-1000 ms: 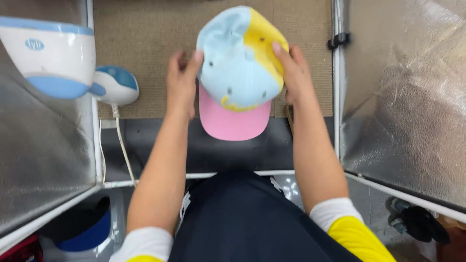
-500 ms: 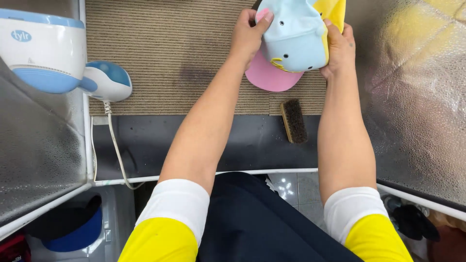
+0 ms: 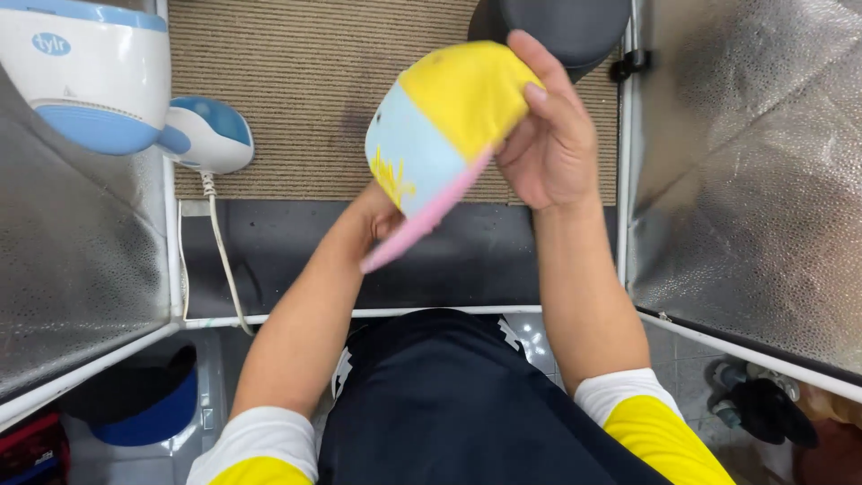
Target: Brushing the interior of a baseball cap with a wooden brush to clean it.
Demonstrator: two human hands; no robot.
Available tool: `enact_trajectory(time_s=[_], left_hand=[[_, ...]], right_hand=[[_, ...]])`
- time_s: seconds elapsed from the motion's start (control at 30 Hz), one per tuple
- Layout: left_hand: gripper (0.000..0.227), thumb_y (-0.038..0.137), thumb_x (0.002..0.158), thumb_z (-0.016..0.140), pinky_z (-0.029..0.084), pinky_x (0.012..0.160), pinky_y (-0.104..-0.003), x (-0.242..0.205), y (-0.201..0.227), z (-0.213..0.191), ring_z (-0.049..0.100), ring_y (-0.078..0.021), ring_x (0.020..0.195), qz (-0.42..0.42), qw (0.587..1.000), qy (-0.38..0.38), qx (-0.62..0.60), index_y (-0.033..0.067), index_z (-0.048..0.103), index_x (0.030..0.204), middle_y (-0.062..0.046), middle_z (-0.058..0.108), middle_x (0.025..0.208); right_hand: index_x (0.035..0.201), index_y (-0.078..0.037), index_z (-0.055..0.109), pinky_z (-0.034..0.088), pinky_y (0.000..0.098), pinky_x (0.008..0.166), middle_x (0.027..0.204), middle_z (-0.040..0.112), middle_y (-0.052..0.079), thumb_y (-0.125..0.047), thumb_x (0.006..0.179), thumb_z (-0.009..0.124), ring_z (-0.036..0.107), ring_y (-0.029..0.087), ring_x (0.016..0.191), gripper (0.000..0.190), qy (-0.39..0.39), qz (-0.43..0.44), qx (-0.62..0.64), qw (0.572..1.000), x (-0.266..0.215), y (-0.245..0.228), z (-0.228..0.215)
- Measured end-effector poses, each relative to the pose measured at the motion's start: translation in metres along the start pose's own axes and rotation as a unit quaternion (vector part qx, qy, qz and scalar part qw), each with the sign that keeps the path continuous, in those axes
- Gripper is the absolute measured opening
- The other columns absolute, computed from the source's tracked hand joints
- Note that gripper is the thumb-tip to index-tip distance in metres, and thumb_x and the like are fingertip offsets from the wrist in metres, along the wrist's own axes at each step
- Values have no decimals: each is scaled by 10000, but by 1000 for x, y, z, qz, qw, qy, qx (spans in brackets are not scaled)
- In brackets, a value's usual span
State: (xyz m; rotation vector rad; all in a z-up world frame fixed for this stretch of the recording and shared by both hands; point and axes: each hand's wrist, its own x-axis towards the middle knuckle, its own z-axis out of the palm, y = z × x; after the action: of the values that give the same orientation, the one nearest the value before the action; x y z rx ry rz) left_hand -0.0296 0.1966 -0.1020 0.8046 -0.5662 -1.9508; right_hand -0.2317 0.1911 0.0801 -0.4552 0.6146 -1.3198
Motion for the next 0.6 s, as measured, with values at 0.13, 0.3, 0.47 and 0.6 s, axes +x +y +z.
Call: enact_trajectory(time_s=[0.13,0.3,0.47,0.6], left_hand=[[259,367,948,641,539,980,-649,-56,-1,-32,572,-613,1255,-89,983,-100,-125,127,704,1026,-162,694,1259],[921,741,848,339,600,823,-461,-112,62,13,646,-331,1218,-16,996,81,-38,138,402,1542,-165,605,1421],[452,212,905,720,636,516,-376,-104,41,-9,713,-271,840,26,985,169,2,127,530,1306,-140,690,1083],[295,98,992,649,685,491,-466,-92,33,-29,757,-390,724,37,986,151,-54,117,509,1251,-205,697,1012]], right_hand=[[1562,-104,397,665,420,750,1338,632,185,-46,961,563,725,364,1062,626,3,41,34,999,14,19,10],[1422,-84,349,653,462,757,1273,543,141,-27,842,628,679,494,1152,646,112,88,28,989,24,39,4],[1567,-147,256,628,332,716,1203,605,116,-178,839,646,698,315,954,826,137,-5,-363,922,0,34,-13],[1319,-149,693,549,420,681,970,590,39,-348,952,791,634,286,896,429,232,-149,-816,508,-24,14,-127]])
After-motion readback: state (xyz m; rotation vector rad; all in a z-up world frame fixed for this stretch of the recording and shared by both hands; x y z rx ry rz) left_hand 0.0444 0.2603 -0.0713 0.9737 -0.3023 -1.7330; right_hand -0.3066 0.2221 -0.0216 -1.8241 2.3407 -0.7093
